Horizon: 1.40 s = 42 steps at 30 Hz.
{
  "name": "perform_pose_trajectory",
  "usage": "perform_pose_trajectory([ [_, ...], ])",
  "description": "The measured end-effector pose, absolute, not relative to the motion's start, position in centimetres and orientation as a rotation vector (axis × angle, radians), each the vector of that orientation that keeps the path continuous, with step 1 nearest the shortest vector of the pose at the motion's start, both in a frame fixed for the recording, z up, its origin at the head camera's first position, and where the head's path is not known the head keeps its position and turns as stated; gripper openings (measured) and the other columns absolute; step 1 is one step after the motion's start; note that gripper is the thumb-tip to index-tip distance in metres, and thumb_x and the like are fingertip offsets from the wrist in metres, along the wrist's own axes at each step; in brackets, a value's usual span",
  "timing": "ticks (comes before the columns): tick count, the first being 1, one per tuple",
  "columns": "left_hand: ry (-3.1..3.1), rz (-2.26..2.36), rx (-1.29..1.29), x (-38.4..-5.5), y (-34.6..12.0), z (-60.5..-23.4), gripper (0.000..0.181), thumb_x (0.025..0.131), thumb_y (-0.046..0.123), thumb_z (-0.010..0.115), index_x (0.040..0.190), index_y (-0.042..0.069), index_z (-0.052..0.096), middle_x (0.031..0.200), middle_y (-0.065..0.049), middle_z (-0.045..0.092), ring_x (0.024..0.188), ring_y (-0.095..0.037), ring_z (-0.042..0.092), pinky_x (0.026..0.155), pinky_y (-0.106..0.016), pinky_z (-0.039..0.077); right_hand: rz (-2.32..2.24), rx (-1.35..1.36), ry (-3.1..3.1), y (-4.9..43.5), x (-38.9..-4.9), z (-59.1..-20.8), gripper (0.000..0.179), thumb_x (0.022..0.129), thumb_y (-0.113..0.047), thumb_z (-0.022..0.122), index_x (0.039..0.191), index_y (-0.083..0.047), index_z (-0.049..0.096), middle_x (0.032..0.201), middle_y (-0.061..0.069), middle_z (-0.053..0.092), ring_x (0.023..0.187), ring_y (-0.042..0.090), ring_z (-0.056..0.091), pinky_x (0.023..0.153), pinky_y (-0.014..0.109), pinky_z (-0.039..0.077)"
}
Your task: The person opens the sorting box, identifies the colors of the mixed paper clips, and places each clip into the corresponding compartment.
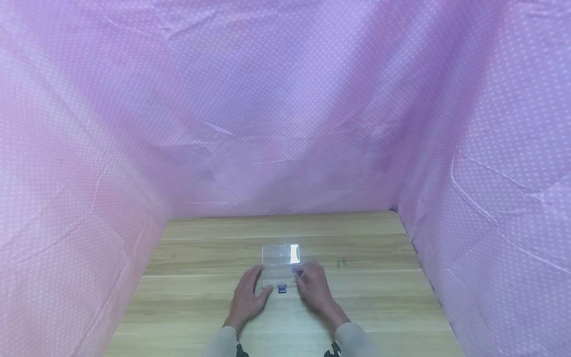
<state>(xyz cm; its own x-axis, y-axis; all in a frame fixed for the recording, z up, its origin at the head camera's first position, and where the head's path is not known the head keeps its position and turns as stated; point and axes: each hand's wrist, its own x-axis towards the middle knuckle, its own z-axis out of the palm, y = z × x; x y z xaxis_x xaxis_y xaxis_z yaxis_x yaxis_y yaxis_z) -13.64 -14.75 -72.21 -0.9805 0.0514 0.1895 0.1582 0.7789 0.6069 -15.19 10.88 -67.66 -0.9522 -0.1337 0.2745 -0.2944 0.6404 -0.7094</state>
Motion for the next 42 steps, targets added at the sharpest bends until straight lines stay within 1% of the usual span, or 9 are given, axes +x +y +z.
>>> perform_pose_trajectory([
  [3, -2.811, -0.986, -0.167, -13.6, -14.7, -72.09, 0.074, 0.099, 0.051, 0.08, 0.162, 0.018, 0.06, 0.166, -0.01, 0.064, 0.157, -0.041, 0.058, 0.132, -0.063, 0.049, 1.195, 0.369, -2.646, 10.72, -15.2, -67.63, 0.013, 0.094, -0.003, 0.086, 0.105, -0.007, 0.081, 0.104, 0.0, 0.081, 0.106, 0.022, 0.072, 0.108, 0.053, 0.06],
  [7, -2.821, -0.993, -0.167, -13.64, -14.69, -72.04, 0.074, 0.099, 0.051, 0.08, 0.162, 0.018, 0.06, 0.167, -0.011, 0.063, 0.158, -0.041, 0.056, 0.134, -0.063, 0.047, 1.152, 0.389, -2.629, 10.59, -15.18, -67.63, 0.014, 0.092, -0.002, 0.087, 0.104, -0.007, 0.082, 0.102, 0.001, 0.081, 0.105, 0.022, 0.072, 0.106, 0.052, 0.06],
  [12, -2.833, -1.007, -0.16, -13.71, -14.68, -72.04, 0.075, 0.1, 0.052, 0.079, 0.164, 0.019, 0.058, 0.169, -0.01, 0.061, 0.16, -0.041, 0.054, 0.136, -0.063, 0.045, 1.191, 0.359, -2.665, 10.58, -15.24, -67.67, 0.013, 0.095, -0.005, 0.086, 0.107, -0.007, 0.082, 0.104, 0.0, 0.081, 0.108, 0.022, 0.071, 0.112, 0.054, 0.058],
  [17, -2.819, -0.981, -0.174, -13.67, -14.67, -71.94, 0.073, 0.1, 0.051, 0.08, 0.162, 0.017, 0.06, 0.167, -0.012, 0.063, 0.157, -0.042, 0.057, 0.132, -0.065, 0.049, 1.246, 0.333, -2.687, 10.64, -15.15, -67.71, 0.013, 0.097, -0.007, 0.083, 0.11, -0.008, 0.081, 0.109, 0.0, 0.08, 0.112, 0.022, 0.071, 0.115, 0.057, 0.058],
  [25, -2.861, -1.02, -0.138, -13.74, -14.72, -71.83, 0.074, 0.101, 0.053, 0.078, 0.165, 0.021, 0.057, 0.171, -0.008, 0.059, 0.162, -0.039, 0.053, 0.137, -0.062, 0.044, 1.223, 0.374, -2.664, 10.56, -14.95, -67.48, 0.027, 0.094, -0.004, 0.085, 0.12, -0.002, 0.079, 0.122, 0.011, 0.078, 0.119, 0.029, 0.07, 0.117, 0.061, 0.057],
  [28, -2.866, -1.02, -0.133, -13.77, -14.71, -71.96, 0.074, 0.101, 0.054, 0.077, 0.165, 0.022, 0.057, 0.172, -0.008, 0.059, 0.162, -0.04, 0.052, 0.137, -0.062, 0.044, 1.185, 0.36, -2.663, 10.47, -14.95, -67.48, 0.032, 0.094, -0.006, 0.086, 0.125, -0.003, 0.078, 0.127, 0.012, 0.076, 0.122, 0.03, 0.07, 0.115, 0.059, 0.059],
  [32, -2.865, -1.02, -0.131, -13.81, -14.74, -72.06, 0.074, 0.101, 0.054, 0.077, 0.165, 0.022, 0.057, 0.172, -0.008, 0.059, 0.162, -0.04, 0.052, 0.137, -0.062, 0.044, 1.139, 0.366, -2.634, 10.45, -14.96, -67.59, 0.037, 0.091, -0.006, 0.088, 0.127, -0.004, 0.077, 0.13, 0.01, 0.075, 0.125, 0.031, 0.069, 0.114, 0.058, 0.06],
  [36, -2.859, -1.026, -0.131, -13.75, -14.77, -72.09, 0.075, 0.101, 0.053, 0.078, 0.165, 0.022, 0.057, 0.172, -0.008, 0.059, 0.162, -0.04, 0.052, 0.138, -0.062, 0.043, 1.142, 0.371, -2.634, 10.61, -14.83, -67.57, 0.04, 0.092, -0.008, 0.088, 0.13, -0.004, 0.076, 0.134, 0.011, 0.074, 0.13, 0.033, 0.068, 0.118, 0.058, 0.058],
  [42, -2.858, -1.023, -0.131, -13.64, -14.8, -72.23, 0.075, 0.1, 0.053, 0.078, 0.165, 0.021, 0.057, 0.171, -0.007, 0.06, 0.163, -0.037, 0.052, 0.139, -0.059, 0.041, 1.203, 0.34, -2.688, 11.3, -14.66, -67.27, 0.043, 0.098, -0.013, 0.085, 0.138, -0.004, 0.073, 0.143, 0.014, 0.073, 0.141, 0.037, 0.064, 0.128, 0.062, 0.052],
])
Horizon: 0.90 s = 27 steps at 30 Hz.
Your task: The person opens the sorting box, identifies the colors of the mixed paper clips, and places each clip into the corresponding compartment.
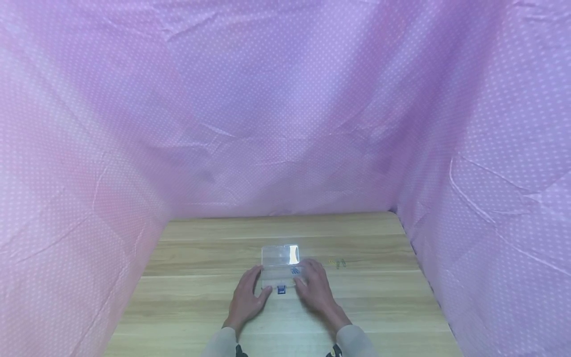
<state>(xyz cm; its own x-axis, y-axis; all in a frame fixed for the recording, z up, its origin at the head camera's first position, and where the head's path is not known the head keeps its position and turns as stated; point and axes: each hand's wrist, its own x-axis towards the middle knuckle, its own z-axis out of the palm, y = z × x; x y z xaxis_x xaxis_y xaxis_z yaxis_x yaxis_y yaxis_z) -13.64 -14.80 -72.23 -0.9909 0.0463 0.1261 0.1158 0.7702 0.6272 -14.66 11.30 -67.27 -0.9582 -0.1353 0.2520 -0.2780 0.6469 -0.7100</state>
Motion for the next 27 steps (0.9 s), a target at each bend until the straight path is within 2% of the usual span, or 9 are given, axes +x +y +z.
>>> perform_pose_trajectory([
  [11, -2.845, -1.031, -0.123, -13.6, -14.7, -72.1, 0.074, 0.1, 0.052, 0.079, 0.164, 0.022, 0.058, 0.17, -0.007, 0.06, 0.162, -0.039, 0.053, 0.138, -0.06, 0.042, 1.133, 0.275, -2.704, 13.7, -15.3, -67.5, 0.047, 0.099, -0.017, 0.084, 0.143, -0.003, 0.071, 0.146, 0.012, 0.071, 0.141, 0.036, 0.064, 0.126, 0.063, 0.053],
  [19, -2.852, -1.033, -0.139, -13.6, -14.8, -71.9, 0.075, 0.101, 0.052, 0.079, 0.165, 0.021, 0.057, 0.171, -0.006, 0.06, 0.163, -0.036, 0.052, 0.14, -0.058, 0.04, 1.173, 0.194, -2.69, 15.9, -15.9, -67.5, 0.046, 0.099, -0.013, 0.083, 0.141, 0.0, 0.07, 0.146, 0.019, 0.07, 0.141, 0.043, 0.063, 0.125, 0.067, 0.051],
  [27, -2.854, -1.024, -0.138, -13.5, -14.8, -72.0, 0.075, 0.1, 0.053, 0.079, 0.165, 0.021, 0.057, 0.171, -0.006, 0.06, 0.162, -0.037, 0.052, 0.139, -0.059, 0.042, 1.224, 0.082, -2.726, 18.2, -16.5, -67.7, 0.045, 0.102, -0.013, 0.079, 0.145, -0.002, 0.068, 0.151, 0.019, 0.067, 0.144, 0.042, 0.058, 0.127, 0.069, 0.048],
])
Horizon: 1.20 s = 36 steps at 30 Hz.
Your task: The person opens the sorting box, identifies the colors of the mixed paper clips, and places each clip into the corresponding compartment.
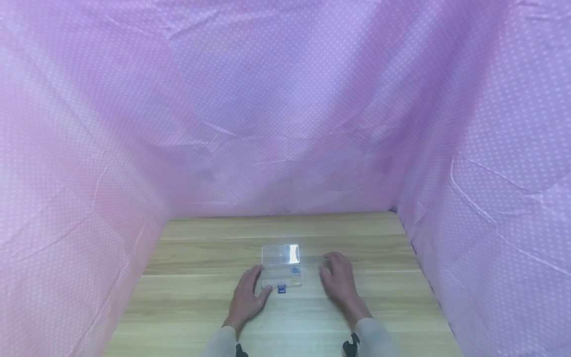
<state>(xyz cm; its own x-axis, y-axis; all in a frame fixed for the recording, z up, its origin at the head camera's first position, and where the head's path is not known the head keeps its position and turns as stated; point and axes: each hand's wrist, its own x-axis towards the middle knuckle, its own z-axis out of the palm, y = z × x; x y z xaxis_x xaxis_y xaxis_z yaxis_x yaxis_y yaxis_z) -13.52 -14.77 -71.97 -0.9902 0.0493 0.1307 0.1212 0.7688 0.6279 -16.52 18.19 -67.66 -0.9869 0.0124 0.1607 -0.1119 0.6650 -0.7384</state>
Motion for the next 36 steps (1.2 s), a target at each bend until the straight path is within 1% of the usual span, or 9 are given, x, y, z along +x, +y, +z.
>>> perform_pose_trajectory([
  [5, -2.843, -1.021, -0.145, -13.5, -14.8, -71.8, 0.075, 0.099, 0.052, 0.08, 0.164, 0.021, 0.058, 0.17, -0.008, 0.061, 0.161, -0.04, 0.054, 0.136, -0.063, 0.045, 1.328, -0.024, -2.754, 19.4, -16.8, -67.5, 0.048, 0.107, -0.021, 0.075, 0.152, -0.006, 0.064, 0.158, 0.016, 0.061, 0.151, 0.041, 0.052, 0.129, 0.07, 0.046],
  [8, -2.853, -1.027, -0.133, -13.5, -14.8, -71.8, 0.076, 0.1, 0.053, 0.079, 0.165, 0.022, 0.057, 0.171, -0.007, 0.06, 0.162, -0.04, 0.053, 0.137, -0.062, 0.044, 1.314, -0.035, -2.757, 19.9, -17.0, -67.5, 0.048, 0.108, -0.022, 0.074, 0.152, -0.006, 0.064, 0.157, 0.017, 0.062, 0.15, 0.041, 0.052, 0.129, 0.07, 0.047],
  [15, -2.856, -1.026, -0.127, -13.6, -14.8, -72.0, 0.075, 0.1, 0.053, 0.078, 0.166, 0.022, 0.056, 0.172, -0.007, 0.059, 0.163, -0.039, 0.051, 0.138, -0.061, 0.042, 1.219, -0.017, -2.737, 20.8, -17.6, -68.1, 0.043, 0.106, -0.016, 0.077, 0.145, -0.001, 0.069, 0.141, 0.021, 0.072, 0.139, 0.042, 0.058, 0.124, 0.067, 0.048],
  [18, -2.842, -1.01, -0.141, -13.6, -14.8, -72.0, 0.076, 0.1, 0.053, 0.079, 0.165, 0.021, 0.057, 0.17, -0.008, 0.06, 0.161, -0.04, 0.053, 0.136, -0.062, 0.044, 1.192, -0.026, -2.743, 21.1, -17.8, -68.3, 0.039, 0.106, -0.014, 0.076, 0.142, -0.001, 0.07, 0.138, 0.02, 0.072, 0.136, 0.041, 0.059, 0.122, 0.067, 0.049],
  [22, -2.819, -0.983, -0.164, -13.6, -14.8, -72.1, 0.075, 0.099, 0.053, 0.08, 0.163, 0.019, 0.059, 0.167, -0.01, 0.063, 0.158, -0.041, 0.057, 0.133, -0.064, 0.048, 1.17, -0.025, -2.747, 21.2, -18.1, -68.6, 0.031, 0.106, -0.012, 0.076, 0.135, 0.0, 0.074, 0.135, 0.021, 0.073, 0.133, 0.042, 0.06, 0.121, 0.066, 0.049],
  [25, -2.818, -0.984, -0.166, -13.6, -14.8, -72.1, 0.075, 0.1, 0.053, 0.079, 0.163, 0.02, 0.059, 0.168, -0.009, 0.063, 0.158, -0.04, 0.056, 0.134, -0.063, 0.047, 1.145, -0.007, -2.748, 21.2, -18.3, -68.8, 0.025, 0.105, -0.011, 0.077, 0.127, 0.0, 0.077, 0.131, 0.022, 0.075, 0.131, 0.043, 0.062, 0.122, 0.066, 0.047],
  [29, -2.829, -1.018, -0.154, -13.6, -14.8, -71.9, 0.075, 0.1, 0.053, 0.078, 0.164, 0.021, 0.058, 0.17, -0.008, 0.061, 0.161, -0.039, 0.054, 0.137, -0.061, 0.043, 1.107, 0.017, -2.755, 21.2, -18.6, -69.0, 0.02, 0.104, -0.009, 0.078, 0.122, 0.001, 0.078, 0.128, 0.024, 0.076, 0.131, 0.046, 0.063, 0.124, 0.069, 0.045],
  [36, -2.841, -1.039, -0.134, -13.5, -14.8, -72.0, 0.074, 0.101, 0.054, 0.078, 0.165, 0.022, 0.057, 0.172, -0.008, 0.059, 0.163, -0.038, 0.052, 0.138, -0.061, 0.042, 1.084, 0.019, -2.786, 21.0, -18.8, -69.2, 0.019, 0.105, -0.009, 0.076, 0.121, 0.001, 0.079, 0.13, 0.024, 0.074, 0.132, 0.047, 0.061, 0.124, 0.067, 0.045],
])
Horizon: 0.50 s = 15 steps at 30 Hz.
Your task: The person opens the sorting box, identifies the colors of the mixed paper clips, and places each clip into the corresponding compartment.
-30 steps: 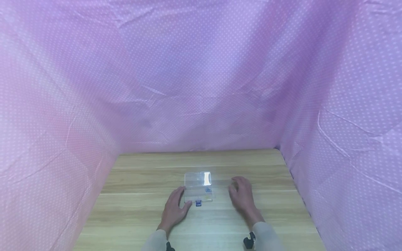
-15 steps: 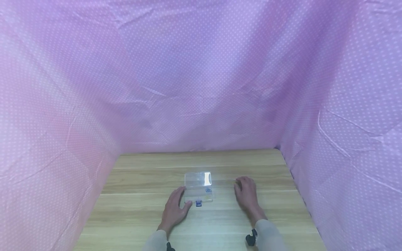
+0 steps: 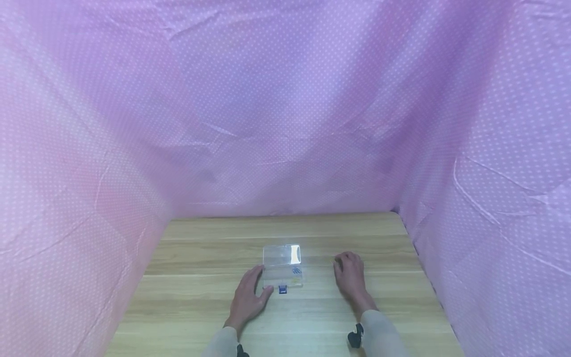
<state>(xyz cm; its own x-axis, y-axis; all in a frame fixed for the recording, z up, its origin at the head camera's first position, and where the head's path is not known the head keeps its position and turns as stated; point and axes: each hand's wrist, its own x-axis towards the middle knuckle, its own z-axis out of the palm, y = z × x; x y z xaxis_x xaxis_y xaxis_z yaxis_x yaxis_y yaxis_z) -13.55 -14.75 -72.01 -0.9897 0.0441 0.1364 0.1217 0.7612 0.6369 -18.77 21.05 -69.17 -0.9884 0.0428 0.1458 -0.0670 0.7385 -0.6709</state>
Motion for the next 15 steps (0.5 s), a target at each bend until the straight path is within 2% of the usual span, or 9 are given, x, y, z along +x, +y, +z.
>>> perform_pose_trajectory([
  [7, -2.823, -1.002, -0.172, -13.64, -14.76, -71.96, 0.074, 0.101, 0.053, 0.078, 0.162, 0.016, 0.059, 0.168, -0.012, 0.062, 0.16, -0.037, 0.056, 0.139, -0.058, 0.041, 1.029, 0.049, -2.752, 20.97, -18.73, -69.63, 0.016, 0.105, -0.005, 0.074, 0.116, 0.004, 0.08, 0.124, 0.024, 0.072, 0.126, 0.047, 0.061, 0.115, 0.067, 0.047],
  [15, -2.831, -1.003, -0.156, -13.59, -14.61, -71.89, 0.074, 0.102, 0.053, 0.077, 0.163, 0.016, 0.059, 0.168, -0.012, 0.062, 0.16, -0.038, 0.055, 0.139, -0.059, 0.042, 1.07, 0.034, -2.765, 21.2, -18.88, -69.91, 0.014, 0.106, -0.006, 0.072, 0.113, 0.003, 0.08, 0.125, 0.024, 0.071, 0.127, 0.046, 0.06, 0.118, 0.066, 0.045],
])
